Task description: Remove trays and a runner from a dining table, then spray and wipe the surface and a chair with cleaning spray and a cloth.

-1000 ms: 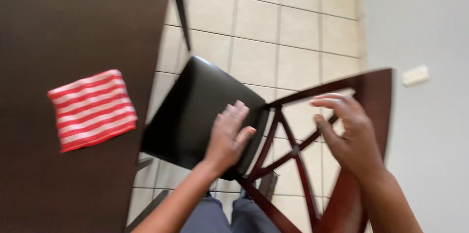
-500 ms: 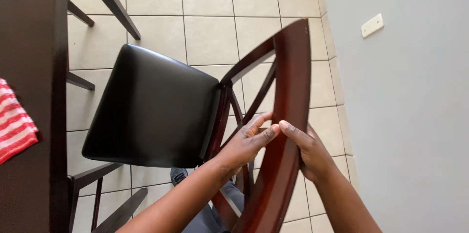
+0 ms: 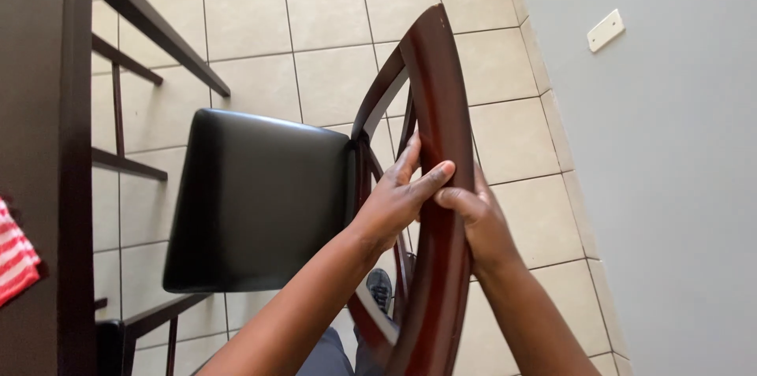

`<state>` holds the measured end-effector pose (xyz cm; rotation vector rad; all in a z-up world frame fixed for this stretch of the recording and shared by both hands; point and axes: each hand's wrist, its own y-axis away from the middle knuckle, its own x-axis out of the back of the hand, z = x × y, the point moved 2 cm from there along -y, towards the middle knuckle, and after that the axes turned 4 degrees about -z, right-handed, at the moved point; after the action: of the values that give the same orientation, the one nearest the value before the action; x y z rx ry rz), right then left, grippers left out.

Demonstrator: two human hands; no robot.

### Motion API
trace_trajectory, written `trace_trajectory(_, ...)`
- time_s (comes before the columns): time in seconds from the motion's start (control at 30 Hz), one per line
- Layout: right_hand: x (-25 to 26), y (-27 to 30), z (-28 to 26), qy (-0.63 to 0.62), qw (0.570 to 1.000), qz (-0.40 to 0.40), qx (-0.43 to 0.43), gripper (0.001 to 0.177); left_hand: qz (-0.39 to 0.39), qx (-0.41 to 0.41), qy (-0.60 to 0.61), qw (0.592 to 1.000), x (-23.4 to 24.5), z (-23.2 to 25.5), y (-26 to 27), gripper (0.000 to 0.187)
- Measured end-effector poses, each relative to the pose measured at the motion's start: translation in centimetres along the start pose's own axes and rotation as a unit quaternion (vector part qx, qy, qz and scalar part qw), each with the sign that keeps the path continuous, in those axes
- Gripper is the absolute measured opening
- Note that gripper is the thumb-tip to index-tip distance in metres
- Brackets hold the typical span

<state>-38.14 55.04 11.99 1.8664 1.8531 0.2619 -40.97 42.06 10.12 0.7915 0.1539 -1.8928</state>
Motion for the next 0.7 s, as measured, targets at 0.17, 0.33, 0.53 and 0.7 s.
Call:
trace_trajectory(0.17, 4.5, -1.4, -2.7, -0.050, 0.998, 0.023, 0.037, 0.065, 0.027, 0.051, -0.066, 0.996, -3.3, -1.1, -5.0, 0.103)
trace_trajectory(0.33, 12.8, -2.4, -4.9, -0.021, 0.995, 0.047, 0.087, 0.062, -0.018, 0.070, -0.087, 0.994, -8.5, -4.3, -11.1, 0.108)
trace_trajectory(0.53, 25.0, -2.3, -7.4, 0.037, 0.990, 0.061, 0.118, 0.054, -0.164, 0.044, -0.088, 0.982, -14.7, -8.0, -15.8, 0.113)
trace_trajectory(0.7, 27.3, -1.2, -10.5, 0.116, 0.980, 0.148, 0.060, 0.057, -0.245, 0.026, -0.177, 0.953, -15.0, -5.8, -13.7, 0.109)
